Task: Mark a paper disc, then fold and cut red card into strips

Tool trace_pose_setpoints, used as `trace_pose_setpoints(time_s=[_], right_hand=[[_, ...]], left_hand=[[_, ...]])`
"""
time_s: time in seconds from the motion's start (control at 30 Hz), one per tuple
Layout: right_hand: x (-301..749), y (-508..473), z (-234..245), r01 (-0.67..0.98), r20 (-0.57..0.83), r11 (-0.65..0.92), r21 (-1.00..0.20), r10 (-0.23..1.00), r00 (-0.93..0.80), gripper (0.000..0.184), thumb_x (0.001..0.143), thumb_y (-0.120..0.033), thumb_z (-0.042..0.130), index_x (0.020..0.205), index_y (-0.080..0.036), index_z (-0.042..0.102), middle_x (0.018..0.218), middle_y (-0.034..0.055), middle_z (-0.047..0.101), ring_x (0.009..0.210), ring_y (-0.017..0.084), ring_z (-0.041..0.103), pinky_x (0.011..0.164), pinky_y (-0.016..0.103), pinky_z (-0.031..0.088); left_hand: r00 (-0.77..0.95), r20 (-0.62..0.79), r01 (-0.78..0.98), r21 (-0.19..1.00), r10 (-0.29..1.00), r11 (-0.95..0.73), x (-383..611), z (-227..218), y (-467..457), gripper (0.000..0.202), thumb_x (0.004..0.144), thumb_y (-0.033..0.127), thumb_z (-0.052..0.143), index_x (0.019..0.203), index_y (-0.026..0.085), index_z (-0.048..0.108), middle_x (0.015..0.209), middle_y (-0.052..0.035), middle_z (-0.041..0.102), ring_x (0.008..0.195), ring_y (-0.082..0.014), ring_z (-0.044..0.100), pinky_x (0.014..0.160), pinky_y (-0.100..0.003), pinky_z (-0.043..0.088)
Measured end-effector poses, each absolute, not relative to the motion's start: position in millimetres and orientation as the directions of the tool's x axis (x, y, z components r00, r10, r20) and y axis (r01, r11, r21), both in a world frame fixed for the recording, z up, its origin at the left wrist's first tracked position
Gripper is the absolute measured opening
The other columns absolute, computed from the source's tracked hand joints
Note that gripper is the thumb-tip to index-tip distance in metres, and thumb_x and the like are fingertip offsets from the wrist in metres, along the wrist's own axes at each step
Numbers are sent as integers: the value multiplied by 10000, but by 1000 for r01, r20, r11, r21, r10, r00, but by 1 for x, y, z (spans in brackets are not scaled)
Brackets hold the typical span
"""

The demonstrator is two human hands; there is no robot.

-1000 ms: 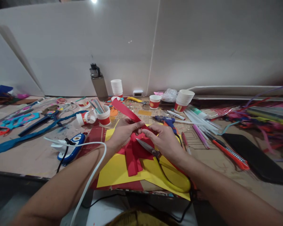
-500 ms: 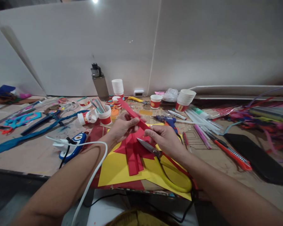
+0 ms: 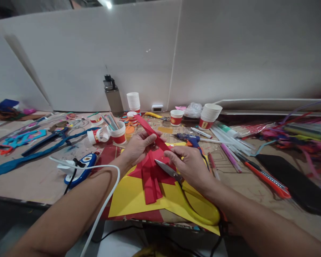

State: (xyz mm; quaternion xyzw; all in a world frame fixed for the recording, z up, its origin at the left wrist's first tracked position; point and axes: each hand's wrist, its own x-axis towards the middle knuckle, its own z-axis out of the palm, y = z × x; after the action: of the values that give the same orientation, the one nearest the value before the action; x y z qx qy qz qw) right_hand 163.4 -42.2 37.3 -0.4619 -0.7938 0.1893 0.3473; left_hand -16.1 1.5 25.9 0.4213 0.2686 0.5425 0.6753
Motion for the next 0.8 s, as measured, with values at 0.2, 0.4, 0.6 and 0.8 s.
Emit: trace_pose_setpoints(time_s=[0.2, 0.4, 0.6, 0.8], right_hand=[[163, -43, 35, 602, 428, 551, -578, 833, -351, 401, 918, -312, 517, 553, -173, 424, 532, -43, 438, 515, 83, 370, 541, 239, 249], [163, -44, 34, 610, 418, 554, -566, 831, -366, 389, 922, -311, 516, 567, -169, 444, 543, -41, 455, 525, 80, 380, 550, 233, 249], [163, -44, 37, 614, 389, 535, -581, 845, -368, 386, 918, -306, 513, 565, -170, 435, 531, -41, 434, 522, 81, 375, 548, 233, 246], [163, -43, 37, 622, 372, 518, -587, 855, -362, 397, 914, -308, 507, 550, -170, 426, 522, -37, 435, 513, 83, 371, 538, 238, 239]], left_hand=[[265, 71, -519, 851, 962, 80, -16, 27, 2, 360, 555, 326, 855, 817, 119, 720, 681, -69, 711, 555, -97, 596, 524, -188, 479], [217, 75, -516, 855, 973, 49, -13, 26, 3, 302, 582, 319, 841, 768, 114, 719, 657, -59, 701, 511, -73, 581, 482, -147, 452], [197, 38, -473, 879, 980, 61, -13, 25, 2, 323, 628, 336, 814, 817, 98, 706, 672, -67, 704, 441, -58, 545, 435, -153, 410], [210, 40, -465, 883, 977, 64, -16, 25, 3, 360, 676, 416, 768, 838, 101, 701, 691, -76, 711, 448, -67, 556, 434, -159, 407]])
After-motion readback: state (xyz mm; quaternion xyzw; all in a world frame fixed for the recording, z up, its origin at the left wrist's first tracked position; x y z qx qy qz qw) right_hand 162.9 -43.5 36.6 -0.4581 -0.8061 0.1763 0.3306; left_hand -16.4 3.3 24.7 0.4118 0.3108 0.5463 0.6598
